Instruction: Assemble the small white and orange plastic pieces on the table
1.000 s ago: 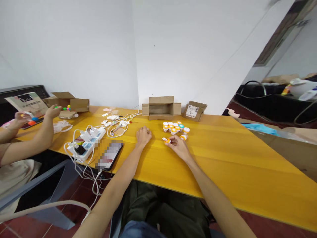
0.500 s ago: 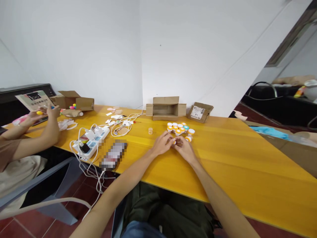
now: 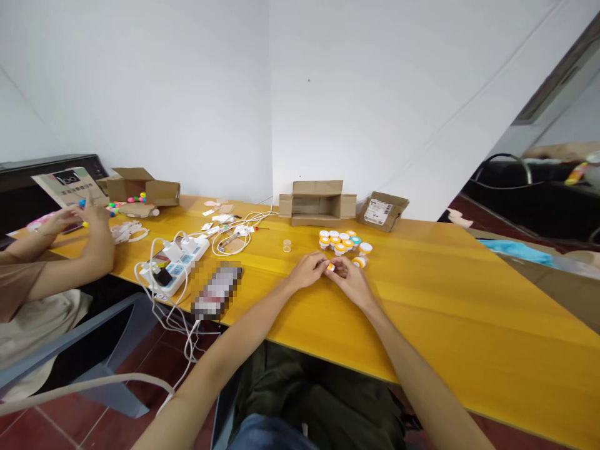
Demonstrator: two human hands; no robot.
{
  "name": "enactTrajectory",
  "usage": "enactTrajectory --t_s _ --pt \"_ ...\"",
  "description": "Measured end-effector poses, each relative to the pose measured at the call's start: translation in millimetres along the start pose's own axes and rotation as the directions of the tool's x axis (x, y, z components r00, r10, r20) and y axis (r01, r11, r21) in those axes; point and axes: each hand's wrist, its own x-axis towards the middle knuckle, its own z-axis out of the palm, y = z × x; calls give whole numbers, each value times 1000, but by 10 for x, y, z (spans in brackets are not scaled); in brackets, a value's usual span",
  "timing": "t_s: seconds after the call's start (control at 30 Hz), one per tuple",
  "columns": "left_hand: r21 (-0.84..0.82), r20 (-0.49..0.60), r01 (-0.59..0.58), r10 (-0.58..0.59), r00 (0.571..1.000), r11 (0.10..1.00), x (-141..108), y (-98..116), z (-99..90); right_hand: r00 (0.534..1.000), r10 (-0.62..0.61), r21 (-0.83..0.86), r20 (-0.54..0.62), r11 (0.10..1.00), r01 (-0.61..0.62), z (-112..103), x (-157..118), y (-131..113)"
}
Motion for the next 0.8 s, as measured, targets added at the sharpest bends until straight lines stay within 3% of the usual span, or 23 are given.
enactTrajectory --t_s 0.8 --pt "-67 26 -18 19 999 998 -1 -55 40 1000 3 13 27 1000 -3 -27 -19 -15"
